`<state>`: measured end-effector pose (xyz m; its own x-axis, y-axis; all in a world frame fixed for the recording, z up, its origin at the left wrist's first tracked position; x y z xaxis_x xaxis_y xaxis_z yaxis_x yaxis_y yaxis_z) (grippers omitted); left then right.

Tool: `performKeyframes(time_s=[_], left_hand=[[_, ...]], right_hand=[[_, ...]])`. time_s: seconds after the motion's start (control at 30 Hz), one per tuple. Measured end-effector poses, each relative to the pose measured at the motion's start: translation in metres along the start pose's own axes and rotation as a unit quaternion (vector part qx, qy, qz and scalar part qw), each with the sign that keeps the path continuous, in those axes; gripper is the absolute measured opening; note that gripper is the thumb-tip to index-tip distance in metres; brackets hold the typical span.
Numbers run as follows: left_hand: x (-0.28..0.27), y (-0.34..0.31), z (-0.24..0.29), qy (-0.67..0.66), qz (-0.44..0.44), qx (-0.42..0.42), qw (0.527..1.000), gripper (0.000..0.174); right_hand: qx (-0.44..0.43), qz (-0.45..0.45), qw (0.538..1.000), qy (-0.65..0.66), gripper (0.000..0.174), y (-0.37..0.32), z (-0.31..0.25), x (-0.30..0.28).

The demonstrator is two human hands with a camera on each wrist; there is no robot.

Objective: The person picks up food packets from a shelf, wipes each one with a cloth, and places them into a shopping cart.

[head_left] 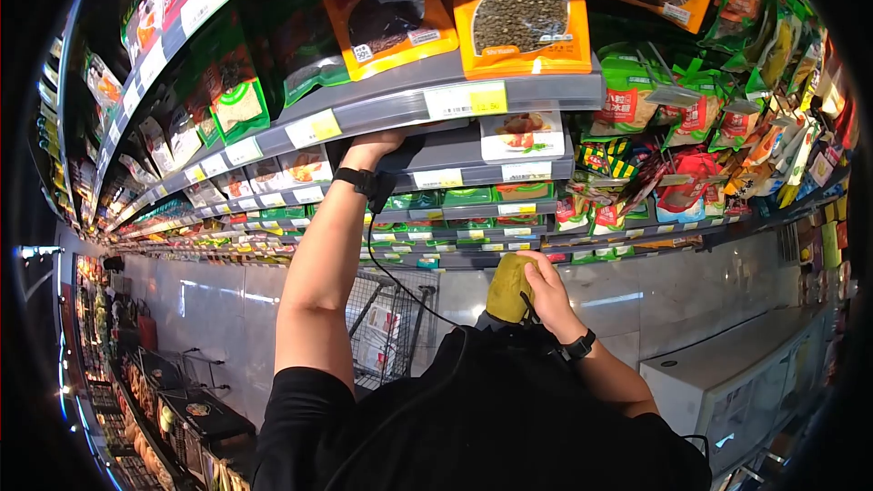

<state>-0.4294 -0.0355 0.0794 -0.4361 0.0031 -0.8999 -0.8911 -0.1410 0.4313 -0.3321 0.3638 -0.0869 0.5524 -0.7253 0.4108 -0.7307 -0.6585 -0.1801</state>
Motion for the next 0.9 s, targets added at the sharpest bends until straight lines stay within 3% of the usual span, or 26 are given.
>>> performKeyframes(time_s=[0.23,0.33,0.43,0.53,0.57,0.67,0.7,0.8,0.9], left_hand=[[0.001,-0.009,-0.002,-0.052,-0.005,-0.039,0.998,0.043],[-0.006,-0.008,0.004,-0.019,-0.006,-0.015,1.0,0.04],[-0.014,-0.007,0.009,-0.08,0.005,-0.009,0.997,0.04],[-0.02,-0.006,0.01,-0.067,0.049,0.002,0.997,0.039],[-0.032,-0.006,0.013,-0.085,0.101,0.008,0.991,0.035],[-0.032,-0.009,0.01,-0.116,0.123,-0.006,0.986,0.031],[-0.037,-0.012,0.011,-0.102,0.163,-0.004,0.981,0.027],[-0.057,-0.017,0.016,-0.139,0.161,-0.009,0.977,0.029],[-0.089,-0.044,0.022,-0.166,0.062,-0.053,0.983,0.034]], right_hand=[[0.006,-0.027,0.999,-0.042,0.031,0.011,0.015,0.03],[0.015,-0.031,0.997,-0.062,0.031,0.016,0.011,0.046],[0.039,-0.005,0.999,-0.014,0.031,0.018,0.017,0.057],[0.022,0.017,1.0,0.013,0.03,0.022,0.026,0.069],[0.011,0.02,1.0,0.015,0.03,0.023,0.028,0.074],[-0.009,0.024,0.993,-0.116,0.03,0.024,0.028,0.091],[0.051,0.046,0.996,-0.059,0.03,0.026,0.044,0.091],[0.063,0.056,0.996,-0.02,0.03,0.03,0.045,0.102],[0.066,0.041,0.996,-0.036,0.031,0.041,0.049,0.116]])
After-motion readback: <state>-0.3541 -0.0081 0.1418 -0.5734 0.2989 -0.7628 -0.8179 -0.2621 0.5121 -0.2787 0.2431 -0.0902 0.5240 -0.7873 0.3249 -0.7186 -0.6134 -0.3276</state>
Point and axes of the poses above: each hand's wrist, its own y-axis towards the middle knuckle, its own x-axis out of the palm, z = x × y, the point moved 10 cm from there along y, towards the middle knuckle, and after that the axes turned 7 degrees about y, right-handed, at the moved point
